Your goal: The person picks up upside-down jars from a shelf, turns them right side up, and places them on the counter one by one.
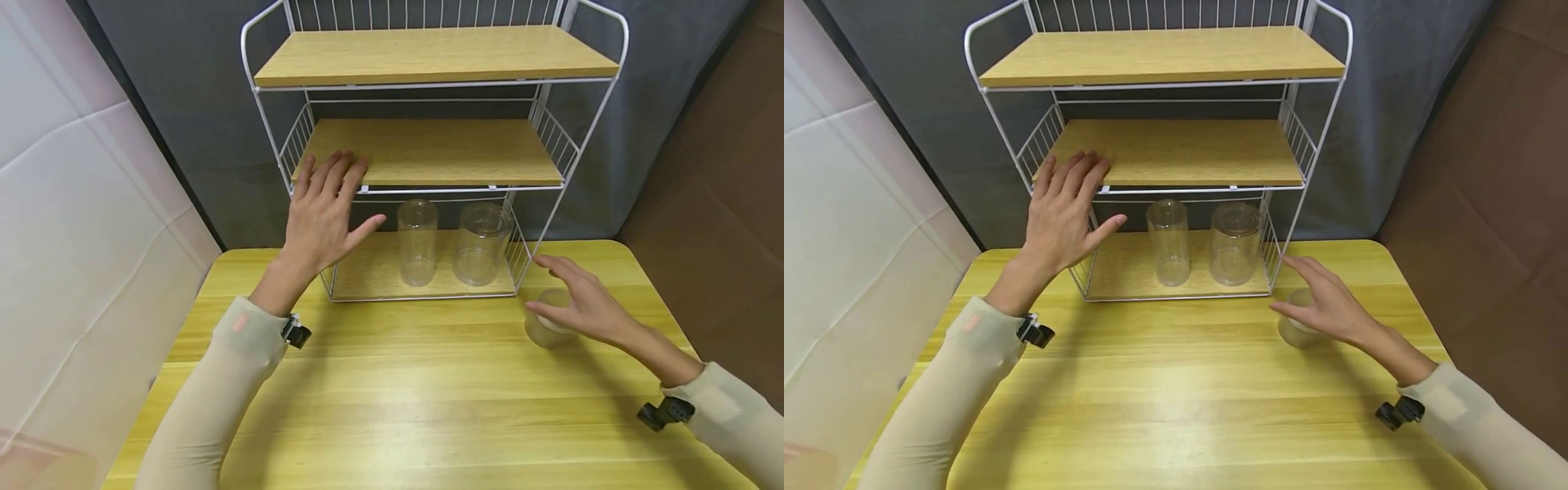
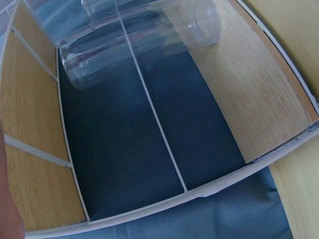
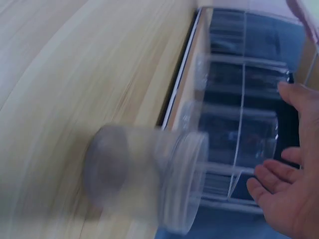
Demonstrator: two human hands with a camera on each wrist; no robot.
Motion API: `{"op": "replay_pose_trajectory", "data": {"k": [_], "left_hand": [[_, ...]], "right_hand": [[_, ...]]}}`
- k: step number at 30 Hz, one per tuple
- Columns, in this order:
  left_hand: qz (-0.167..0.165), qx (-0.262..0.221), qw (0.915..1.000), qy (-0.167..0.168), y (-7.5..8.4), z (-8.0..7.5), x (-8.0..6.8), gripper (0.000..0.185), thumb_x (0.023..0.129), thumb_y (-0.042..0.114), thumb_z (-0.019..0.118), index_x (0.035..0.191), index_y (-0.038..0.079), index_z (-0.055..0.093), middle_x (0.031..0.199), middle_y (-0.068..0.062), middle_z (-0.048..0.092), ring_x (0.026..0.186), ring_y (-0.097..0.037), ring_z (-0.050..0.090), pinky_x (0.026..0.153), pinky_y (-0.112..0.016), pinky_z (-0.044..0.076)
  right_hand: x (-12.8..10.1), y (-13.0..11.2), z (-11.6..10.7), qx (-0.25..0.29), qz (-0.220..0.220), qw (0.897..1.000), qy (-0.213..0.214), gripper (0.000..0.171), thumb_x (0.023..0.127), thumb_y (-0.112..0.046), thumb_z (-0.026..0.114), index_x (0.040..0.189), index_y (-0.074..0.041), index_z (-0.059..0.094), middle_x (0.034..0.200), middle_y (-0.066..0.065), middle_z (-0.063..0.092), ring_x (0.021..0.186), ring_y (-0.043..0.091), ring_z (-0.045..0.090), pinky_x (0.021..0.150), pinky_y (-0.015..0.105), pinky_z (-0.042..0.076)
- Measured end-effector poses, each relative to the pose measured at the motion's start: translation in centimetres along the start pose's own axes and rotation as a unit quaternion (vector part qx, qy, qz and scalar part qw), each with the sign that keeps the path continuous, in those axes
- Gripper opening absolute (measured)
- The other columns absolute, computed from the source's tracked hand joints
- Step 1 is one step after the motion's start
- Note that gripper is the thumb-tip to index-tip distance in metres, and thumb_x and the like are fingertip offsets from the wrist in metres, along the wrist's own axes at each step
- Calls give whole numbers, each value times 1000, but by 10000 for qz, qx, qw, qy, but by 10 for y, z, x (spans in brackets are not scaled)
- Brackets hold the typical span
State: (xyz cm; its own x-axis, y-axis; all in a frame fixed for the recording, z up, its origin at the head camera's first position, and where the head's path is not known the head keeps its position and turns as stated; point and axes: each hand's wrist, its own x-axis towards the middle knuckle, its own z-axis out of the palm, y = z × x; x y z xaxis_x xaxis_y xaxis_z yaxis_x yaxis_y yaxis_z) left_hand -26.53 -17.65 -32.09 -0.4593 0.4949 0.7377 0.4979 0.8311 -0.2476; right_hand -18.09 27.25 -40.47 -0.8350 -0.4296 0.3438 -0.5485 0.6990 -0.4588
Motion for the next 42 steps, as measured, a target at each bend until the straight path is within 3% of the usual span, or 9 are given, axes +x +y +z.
{"op": "replay_pose_trajectory", "data": {"k": [5,11,21,24,29,35,42], "left_hand": [[-20,-3,10000,-58,1,0,0,87,101,75,40,156,7,46,154,-19,52,146,-38,45,124,-63,28],[4,-76,10000,-23,2,1,0,87,102,75,40,155,7,47,154,-20,53,145,-39,46,124,-63,28],[-2,-82,10000,17,3,3,0,86,101,74,44,155,8,47,154,-19,53,145,-38,46,124,-63,28],[-35,-101,9999,-7,4,2,-1,86,102,75,40,156,8,46,154,-19,53,146,-38,46,125,-62,28],[-72,-171,9998,-73,3,1,-2,86,100,73,45,156,8,46,155,-19,52,146,-38,45,125,-62,27],[-106,-158,9998,-34,1,-1,-1,87,100,74,44,156,8,46,155,-19,52,146,-38,45,126,-61,26],[-87,-183,9998,-59,0,0,0,87,101,75,41,156,8,46,154,-19,52,146,-38,45,125,-62,27]], "right_hand": [[10,-17,3,457,583,9973,-11,91,89,-29,87,162,-4,40,158,24,48,129,50,60,106,67,47],[22,-30,9,801,1028,9914,-147,101,91,-31,86,167,-1,25,165,28,35,141,52,49,115,62,42],[40,-35,20,996,1293,9866,5,111,90,-34,86,169,-1,15,172,26,23,151,49,37,119,58,40],[47,-36,24,952,1409,9854,-10,114,90,-38,86,169,-1,12,172,27,21,149,50,39,117,61,41],[57,-37,28,720,1732,9822,-9,116,91,-42,83,169,-1,8,172,30,19,148,53,37,118,69,36],[74,-36,34,666,1624,9842,249,116,90,-38,84,169,1,9,172,29,19,156,50,25,124,67,26],[90,-33,41,631,1509,9846,617,109,88,-35,86,166,4,19,165,34,30,151,52,33,123,65,30]]}}
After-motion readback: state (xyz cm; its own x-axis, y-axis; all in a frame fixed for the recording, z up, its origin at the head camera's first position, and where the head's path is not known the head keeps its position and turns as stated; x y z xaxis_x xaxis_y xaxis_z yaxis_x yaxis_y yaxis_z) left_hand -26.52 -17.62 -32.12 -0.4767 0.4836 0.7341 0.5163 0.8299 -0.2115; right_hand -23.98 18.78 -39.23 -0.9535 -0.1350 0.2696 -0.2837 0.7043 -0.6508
